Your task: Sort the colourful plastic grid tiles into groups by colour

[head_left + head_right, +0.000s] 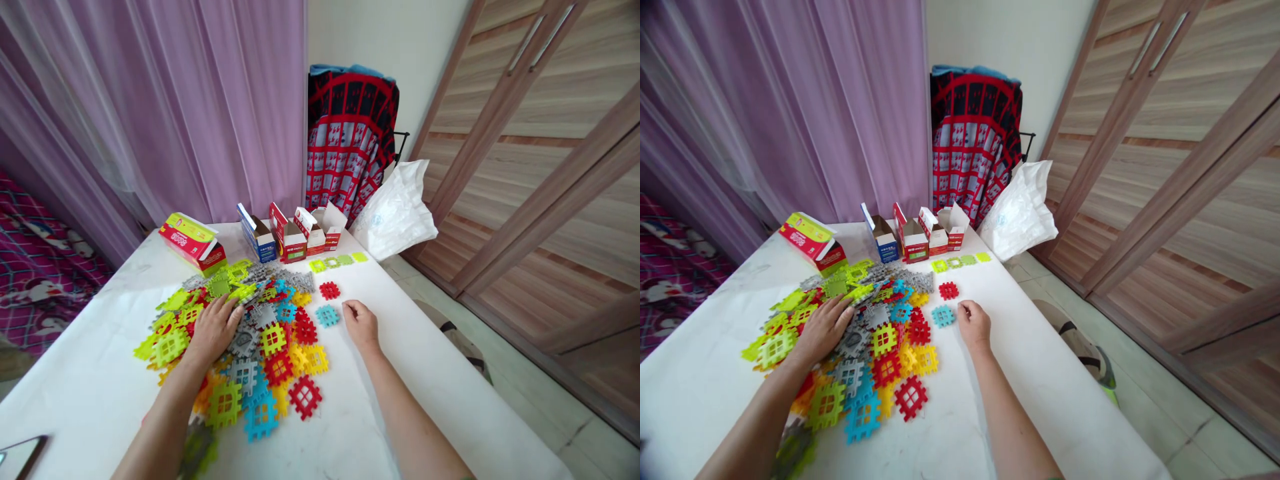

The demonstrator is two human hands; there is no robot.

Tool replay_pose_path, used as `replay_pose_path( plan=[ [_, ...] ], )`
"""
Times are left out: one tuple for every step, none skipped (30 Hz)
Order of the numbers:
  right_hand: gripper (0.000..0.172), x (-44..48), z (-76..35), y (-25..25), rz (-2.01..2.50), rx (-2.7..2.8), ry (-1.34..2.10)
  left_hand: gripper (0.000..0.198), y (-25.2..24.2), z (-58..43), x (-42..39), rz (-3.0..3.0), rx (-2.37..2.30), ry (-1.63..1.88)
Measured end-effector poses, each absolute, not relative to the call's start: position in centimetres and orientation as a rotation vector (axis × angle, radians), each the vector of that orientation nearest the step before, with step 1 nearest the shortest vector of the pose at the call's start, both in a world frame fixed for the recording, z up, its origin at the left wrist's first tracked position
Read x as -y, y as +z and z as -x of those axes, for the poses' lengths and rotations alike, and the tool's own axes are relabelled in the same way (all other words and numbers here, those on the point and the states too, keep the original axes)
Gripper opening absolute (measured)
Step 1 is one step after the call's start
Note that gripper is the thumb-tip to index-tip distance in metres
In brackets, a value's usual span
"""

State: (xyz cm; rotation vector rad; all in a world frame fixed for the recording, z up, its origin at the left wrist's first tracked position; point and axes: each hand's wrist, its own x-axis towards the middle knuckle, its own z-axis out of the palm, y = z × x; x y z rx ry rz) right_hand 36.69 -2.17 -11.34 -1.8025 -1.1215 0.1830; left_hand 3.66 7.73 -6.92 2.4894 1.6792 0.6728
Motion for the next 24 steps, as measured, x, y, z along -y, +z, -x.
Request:
replay_pose_path(
  plan=[
    [0.032, 2.2, -36.7, -11.3, 1.808, 1.13, 0.178, 0.057, -6.6, -3.5, -7.8, -2.425, -1.637, 0.679],
    [0.033, 2.2, -36.7, -11.2, 1.811, 1.134, 0.175, 0.059, -6.1, -3.4, -7.8, -2.348, -1.592, 0.69],
    [0.034, 2.1, -36.8, -11.2, 1.813, 1.137, 0.172, 0.061, -5.5, -3.2, -7.7, -2.258, -1.566, 0.707],
    [0.034, 2.2, -36.8, -11.1, 1.814, 1.137, 0.172, 0.062, -4.9, -3.0, -7.5, -2.162, -1.558, 0.724],
    [0.034, 2.2, -36.7, -11.0, 1.813, 1.137, 0.173, 0.063, -4.3, -2.9, -7.2, -2.07, -1.563, 0.742],
    [0.034, 2.3, -36.7, -11.0, 1.809, 1.136, 0.18, 0.063, -3.6, -2.8, -6.8, -1.989, -1.571, 0.761],
    [0.033, 2.5, -36.6, -10.9, 1.801, 1.134, 0.192, 0.062, -3.1, -2.6, -6.5, -1.927, -1.575, 0.782],
    [0.033, 2.8, -36.4, -10.9, 1.79, 1.135, 0.208, 0.061, -2.6, -2.5, -6.0, -1.889, -1.573, 0.803],
    [0.032, 3.2, -36.1, -10.8, 1.773, 1.143, 0.229, 0.06, -2.3, -2.3, -5.5, -1.873, -1.568, 0.828],
    [0.031, 3.8, -35.9, -10.8, 1.751, 1.161, 0.254, 0.058, -2.2, -2.2, -4.9, -1.875, -1.563, 0.855],
    [0.031, 4.3, -35.6, -10.8, 1.724, 1.188, 0.281, 0.056, -2.2, -2.0, -4.2, -1.888, -1.563, 0.887],
    [0.031, 5.0, -35.2, -10.8, 1.696, 1.222, 0.309, 0.054, -2.4, -1.8, -3.3, -1.908, -1.571, 0.925],
    [0.03, 5.6, -34.9, -10.8, 1.671, 1.262, 0.336, 0.051, -2.7, -1.6, -2.3, -1.937, -1.587, 0.979],
    [0.029, 6.2, -34.6, -10.8, 1.652, 1.303, 0.36, 0.047, -3.2, -1.4, -1.2, -1.966, -1.61, 1.045],
    [0.028, 6.8, -34.4, -10.8, 1.639, 1.343, 0.382, 0.042, -3.8, -1.2, 0.0, -2.01, -1.644, 1.136],
    [0.027, 7.3, -34.2, -10.8, 1.625, 1.39, 0.405, 0.036, -4.4, -1.0, 1.2, -2.083, -1.674, 1.254],
    [0.025, 7.8, -34.1, -10.7, 1.606, 1.448, 0.431, 0.03, -5.1, -0.8, 2.4, -2.185, -1.66, 1.328],
    [0.023, 8.2, -34.0, -10.6, 1.578, 1.521, 0.457, 0.026, -5.7, -0.6, 3.5, -2.27, -1.639, 1.354],
    [0.022, 8.5, -34.0, -10.5, 1.541, 1.608, 0.479, 0.023, -6.2, -0.4, 4.6, -2.331, -1.642, 1.379],
    [0.026, 8.8, -34.0, -10.3, 1.501, 1.7, 0.494, 0.021, -6.7, -0.2, 5.5, -2.398, -1.651, 1.377],
    [0.033, 9.1, -34.0, -10.1, 1.468, 1.79, 0.495, 0.02, -7.1, -0.1, 6.2, -2.456, -1.664, 1.373],
    [0.04, 9.3, -33.9, -9.9, 1.45, 1.868, 0.482, 0.02, -7.4, 0.1, 6.7, -2.495, -1.685, 1.371],
    [0.045, 9.5, -33.9, -9.7, 1.449, 1.93, 0.458, 0.019, -7.7, 0.2, 7.1, -2.525, -1.7, 1.368],
    [0.049, 9.7, -33.8, -9.5, 1.464, 1.978, 0.431, 0.019, -7.9, 0.2, 7.3, -2.541, -1.71, 1.369]
  ],
)
